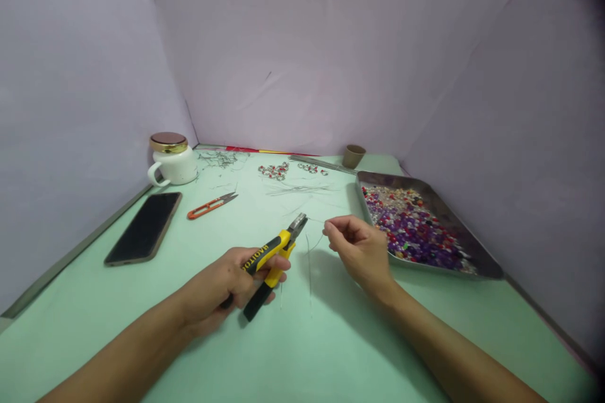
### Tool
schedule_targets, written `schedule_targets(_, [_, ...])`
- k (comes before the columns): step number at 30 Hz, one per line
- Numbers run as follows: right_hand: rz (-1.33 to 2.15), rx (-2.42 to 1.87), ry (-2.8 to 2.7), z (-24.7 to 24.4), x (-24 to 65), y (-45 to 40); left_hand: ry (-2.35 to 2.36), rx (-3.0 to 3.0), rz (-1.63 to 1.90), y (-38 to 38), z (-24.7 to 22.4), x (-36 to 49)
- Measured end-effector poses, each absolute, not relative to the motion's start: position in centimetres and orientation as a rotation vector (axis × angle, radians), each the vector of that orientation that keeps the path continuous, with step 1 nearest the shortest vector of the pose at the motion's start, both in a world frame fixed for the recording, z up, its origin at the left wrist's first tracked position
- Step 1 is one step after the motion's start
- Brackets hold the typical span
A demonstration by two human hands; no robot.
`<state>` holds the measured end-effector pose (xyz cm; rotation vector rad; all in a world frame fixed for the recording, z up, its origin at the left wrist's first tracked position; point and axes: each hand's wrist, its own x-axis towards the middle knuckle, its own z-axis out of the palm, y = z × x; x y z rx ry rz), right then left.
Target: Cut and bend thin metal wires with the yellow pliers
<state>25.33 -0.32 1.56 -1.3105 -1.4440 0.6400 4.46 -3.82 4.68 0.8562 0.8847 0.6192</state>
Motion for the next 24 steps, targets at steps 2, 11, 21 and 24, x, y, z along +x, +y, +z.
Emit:
schedule_targets(2, [0.602,-1.293,-1.491,1.48,25.40,-0.35,0.875,0.855,0.618,-3.85,4.72,4.49])
schedule_targets(11, [0.608,-1.290,-1.512,1.54,25.39,-0.46,1.070,0.975,0.560,-3.91,4.87,4.89])
schedule_targets(21, [0.633,-1.288,-1.502,1.90,25.27,-0.56,1.166,1.146,0.539,-3.97,4.78,4.83])
schedule_targets(24, [0.621,-1.313,-1.487,1.86,25.45,-0.36,1.056,1.071,0.566,-3.72,4.81,4.62])
